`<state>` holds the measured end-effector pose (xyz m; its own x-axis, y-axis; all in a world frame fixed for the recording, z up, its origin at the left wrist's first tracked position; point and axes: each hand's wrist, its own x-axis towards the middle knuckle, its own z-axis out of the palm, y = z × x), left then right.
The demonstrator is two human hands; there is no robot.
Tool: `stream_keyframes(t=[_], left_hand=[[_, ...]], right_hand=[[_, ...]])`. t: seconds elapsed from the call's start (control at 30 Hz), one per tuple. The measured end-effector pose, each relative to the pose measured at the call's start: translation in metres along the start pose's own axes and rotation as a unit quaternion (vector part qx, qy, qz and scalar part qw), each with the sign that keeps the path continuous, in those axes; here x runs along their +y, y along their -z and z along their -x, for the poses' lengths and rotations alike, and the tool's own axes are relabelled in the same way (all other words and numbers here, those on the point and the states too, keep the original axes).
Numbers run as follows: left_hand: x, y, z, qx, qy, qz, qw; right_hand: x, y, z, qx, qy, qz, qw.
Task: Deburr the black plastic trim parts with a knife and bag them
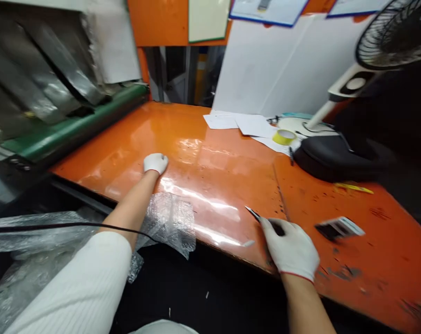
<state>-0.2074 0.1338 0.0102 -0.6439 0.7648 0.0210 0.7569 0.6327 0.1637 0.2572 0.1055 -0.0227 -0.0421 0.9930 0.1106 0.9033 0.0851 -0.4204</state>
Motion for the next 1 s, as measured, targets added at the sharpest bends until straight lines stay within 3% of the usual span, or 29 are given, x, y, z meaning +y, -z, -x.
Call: stream_keyframes(t=[0.2,0.43,0.67,0.73,0.8,0.9,1.0], left_hand=[[-0.008,-0.007,-0.001,0.02,-0.006,0.012,1.0],[-0.009,-0.008,-0.002,0.015,-0.01,0.059,0.998],[-0.012,-0.015,-0.002,0.015,0.028,0.23,0.973],[-0.016,-0.017,-0.004,0.024,0.054,0.318,0.946],[-0.023,-0.016,-0.01,0.041,0.088,0.422,0.901],[-0.045,-0.005,-0.024,0.064,0.144,0.577,0.801],[-0.083,0.022,-0.043,0.084,0.186,0.688,0.696]], right_hand=[[0.005,0.001,-0.008,-0.047,0.027,-0.011,0.998],[-0.003,0.002,-0.006,-0.048,0.039,0.026,0.998],[-0.008,0.008,-0.006,-0.083,0.006,0.017,0.996],[-0.012,0.007,-0.004,-0.088,0.007,0.018,0.996],[-0.021,0.004,0.003,-0.081,0.009,0.05,0.995],[-0.043,-0.004,0.022,-0.054,0.002,0.127,0.99],[-0.06,-0.012,0.038,-0.027,0.014,0.156,0.987]])
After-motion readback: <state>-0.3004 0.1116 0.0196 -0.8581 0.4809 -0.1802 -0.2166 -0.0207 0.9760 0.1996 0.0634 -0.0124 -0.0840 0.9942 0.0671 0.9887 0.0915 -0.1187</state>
